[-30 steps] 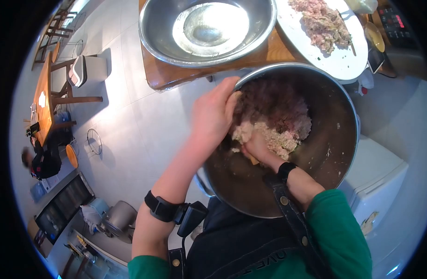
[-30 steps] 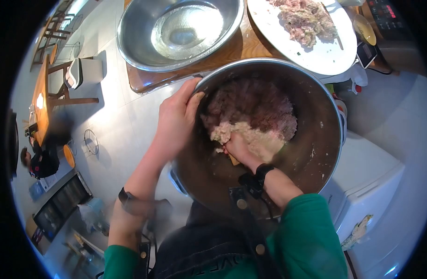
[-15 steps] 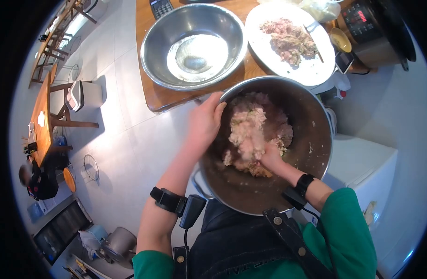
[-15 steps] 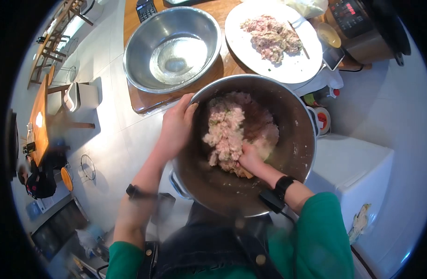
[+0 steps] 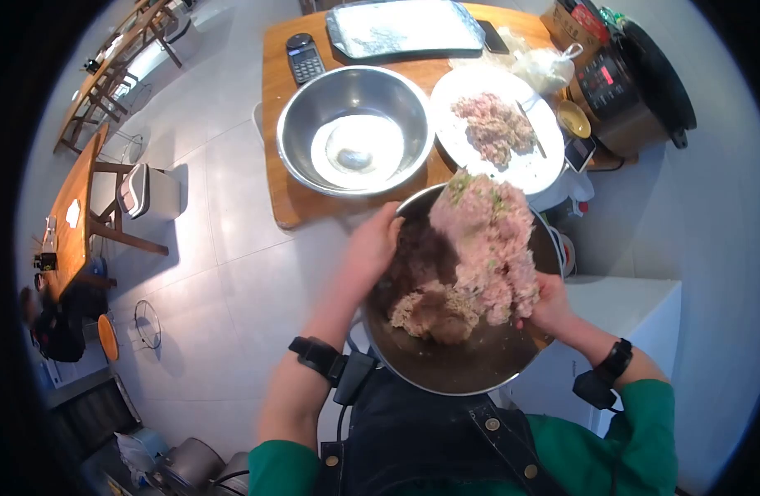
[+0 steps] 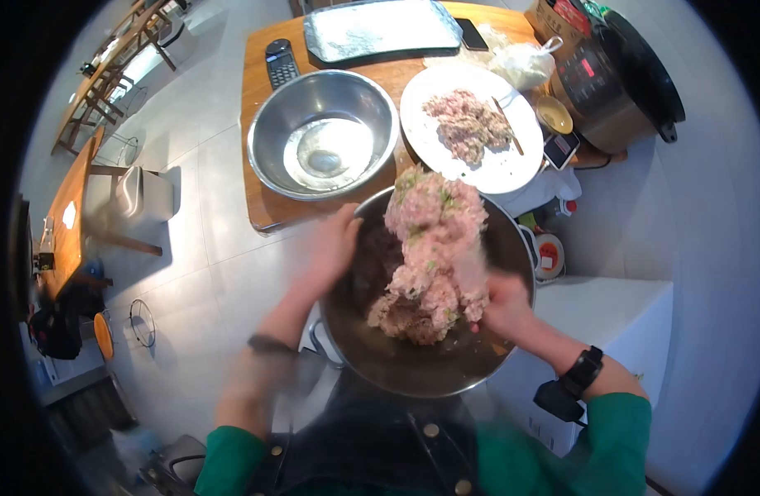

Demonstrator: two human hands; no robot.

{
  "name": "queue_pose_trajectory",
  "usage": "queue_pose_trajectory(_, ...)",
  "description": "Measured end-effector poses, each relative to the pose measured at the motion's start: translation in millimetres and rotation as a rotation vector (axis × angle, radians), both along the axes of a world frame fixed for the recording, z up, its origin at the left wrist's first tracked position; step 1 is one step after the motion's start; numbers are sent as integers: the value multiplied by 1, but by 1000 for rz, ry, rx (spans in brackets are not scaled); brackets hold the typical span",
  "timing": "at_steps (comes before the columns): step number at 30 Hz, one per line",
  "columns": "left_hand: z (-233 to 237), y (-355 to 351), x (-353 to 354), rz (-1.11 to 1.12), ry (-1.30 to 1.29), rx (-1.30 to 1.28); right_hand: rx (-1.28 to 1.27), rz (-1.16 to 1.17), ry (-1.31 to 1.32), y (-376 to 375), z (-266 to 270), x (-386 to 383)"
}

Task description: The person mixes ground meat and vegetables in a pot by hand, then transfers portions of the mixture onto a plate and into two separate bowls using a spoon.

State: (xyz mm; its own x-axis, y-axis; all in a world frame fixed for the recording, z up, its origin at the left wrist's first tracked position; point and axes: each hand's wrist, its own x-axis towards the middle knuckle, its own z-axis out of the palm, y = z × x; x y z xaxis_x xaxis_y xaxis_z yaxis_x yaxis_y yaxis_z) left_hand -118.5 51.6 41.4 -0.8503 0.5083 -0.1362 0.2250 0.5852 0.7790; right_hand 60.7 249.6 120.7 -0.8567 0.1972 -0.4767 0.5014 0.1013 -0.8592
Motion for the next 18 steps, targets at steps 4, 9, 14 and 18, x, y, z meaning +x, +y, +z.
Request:
queue_pose_trajectory(4, -36, 2, -2, 22, 45, 25, -44, 31, 47, -6, 54, -65)
queue_pose_trajectory(9, -33, 2, -1, 42, 15, 26, 312, 256, 234, -18, 50, -181)
queue_pose_trajectory(14, -29, 2, 0, 28, 31, 120, 1490, 663, 599, -27, -46, -270)
queue_pose_trajectory(18, -30, 1, 0, 45, 78, 80, 1567, 783, 555, -33, -69, -270)
